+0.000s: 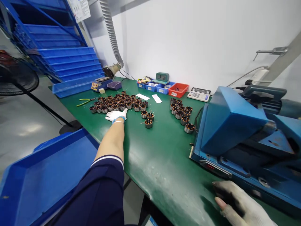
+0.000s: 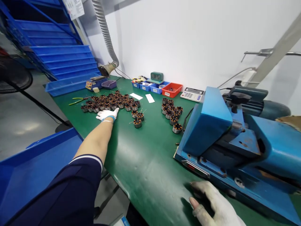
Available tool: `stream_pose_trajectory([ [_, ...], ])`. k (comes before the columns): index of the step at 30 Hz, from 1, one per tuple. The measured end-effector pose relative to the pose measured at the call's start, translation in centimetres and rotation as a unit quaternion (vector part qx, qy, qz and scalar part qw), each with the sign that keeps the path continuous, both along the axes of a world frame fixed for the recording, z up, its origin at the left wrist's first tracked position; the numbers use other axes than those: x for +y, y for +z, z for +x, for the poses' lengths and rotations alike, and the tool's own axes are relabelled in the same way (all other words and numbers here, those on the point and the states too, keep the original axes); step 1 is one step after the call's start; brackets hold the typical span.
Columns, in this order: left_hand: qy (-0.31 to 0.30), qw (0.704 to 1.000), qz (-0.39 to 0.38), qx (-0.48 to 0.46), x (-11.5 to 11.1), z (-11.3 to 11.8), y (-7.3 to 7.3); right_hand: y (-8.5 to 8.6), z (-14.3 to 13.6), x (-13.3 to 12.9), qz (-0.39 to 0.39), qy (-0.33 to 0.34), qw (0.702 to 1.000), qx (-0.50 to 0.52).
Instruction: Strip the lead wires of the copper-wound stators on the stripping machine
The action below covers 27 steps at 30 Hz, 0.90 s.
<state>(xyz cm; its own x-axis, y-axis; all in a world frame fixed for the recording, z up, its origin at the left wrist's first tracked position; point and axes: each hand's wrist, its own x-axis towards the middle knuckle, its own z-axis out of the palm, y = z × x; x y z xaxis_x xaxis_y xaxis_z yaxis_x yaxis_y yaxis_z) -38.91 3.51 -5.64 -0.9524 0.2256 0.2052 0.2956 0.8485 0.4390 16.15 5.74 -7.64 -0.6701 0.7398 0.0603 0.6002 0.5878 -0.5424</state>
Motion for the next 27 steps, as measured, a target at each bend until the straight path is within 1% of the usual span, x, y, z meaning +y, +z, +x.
stream_pose_trajectory([
  [2,-0.035,0.999,-0.037,0.003,-0.6,1.2,0.3,0.3,-0.4,-0.5,-0.003,-0.029,0.999,0.022],
  [4,-0.109,0.991,-0.075,0.012,-2.0,3.9,0.1,0.4,-0.8,-0.9,-0.012,-0.056,0.997,0.047],
  [6,-0.226,0.968,-0.107,0.02,-4.3,7.8,-0.7,0.5,-1.2,-1.2,-0.023,-0.064,0.996,0.062],
  [8,-0.346,0.929,-0.126,0.025,-6.8,12.4,-1.5,0.6,-1.6,-1.3,-0.028,-0.061,0.995,0.068],
  [9,-0.421,0.897,-0.132,0.029,-7.6,14.7,-1.9,0.6,-1.7,-1.2,-0.027,-0.059,0.996,0.068],
  [10,-0.528,0.838,-0.131,0.051,-8.1,16.7,-2.1,0.6,-1.9,-1.2,-0.026,-0.056,0.996,0.067],
  [11,-0.614,0.776,-0.125,0.065,-8.0,18.4,-2.3,0.5,-2.0,-1.1,-0.022,-0.053,0.996,0.066],
  [12,-0.676,0.725,-0.118,0.067,-7.3,19.5,-2.3,0.5,-2.1,-1.1,-0.017,-0.05,0.997,0.064],
  [13,-0.701,0.701,-0.109,0.067,-6.0,20.1,-2.2,0.4,-2.1,-1.1,-0.01,-0.048,0.997,0.063],
  [14,-0.702,0.701,-0.106,0.065,-4.4,20.0,-2.1,0.4,-2.1,-1.1,-0.004,-0.047,0.997,0.062],
  [15,-0.683,0.719,-0.11,0.061,-2.5,19.5,-2.0,0.3,-2.1,-1.1,0.002,-0.045,0.997,0.06],
  [16,-0.654,0.745,-0.117,0.056,-0.6,18.4,-1.8,0.3,-2.1,-1.2,0.007,-0.044,0.997,0.058],
  [17,-0.638,0.76,-0.114,0.055,1.3,17.1,-1.7,0.3,-2.1,-1.2,0.011,-0.045,0.997,0.054],
  [18,-0.628,0.769,-0.11,0.054,3.0,15.6,-1.7,0.2,-2.1,-1.3,0.014,-0.047,0.998,0.05],
  [20,-0.6,0.792,-0.101,0.052,5.6,12.5,-1.8,0.2,-2.0,-1.3,0.019,-0.057,0.997,0.043],
  [23,-0.546,0.831,-0.095,0.049,7.9,8.4,-2.3,0.3,-2.1,-1.4,0.027,-0.067,0.997,0.042],
  [27,-0.454,0.885,-0.094,0.038,9.5,4.1,-2.6,0.4,-2.2,-1.5,0.035,-0.067,0.996,0.043],
])
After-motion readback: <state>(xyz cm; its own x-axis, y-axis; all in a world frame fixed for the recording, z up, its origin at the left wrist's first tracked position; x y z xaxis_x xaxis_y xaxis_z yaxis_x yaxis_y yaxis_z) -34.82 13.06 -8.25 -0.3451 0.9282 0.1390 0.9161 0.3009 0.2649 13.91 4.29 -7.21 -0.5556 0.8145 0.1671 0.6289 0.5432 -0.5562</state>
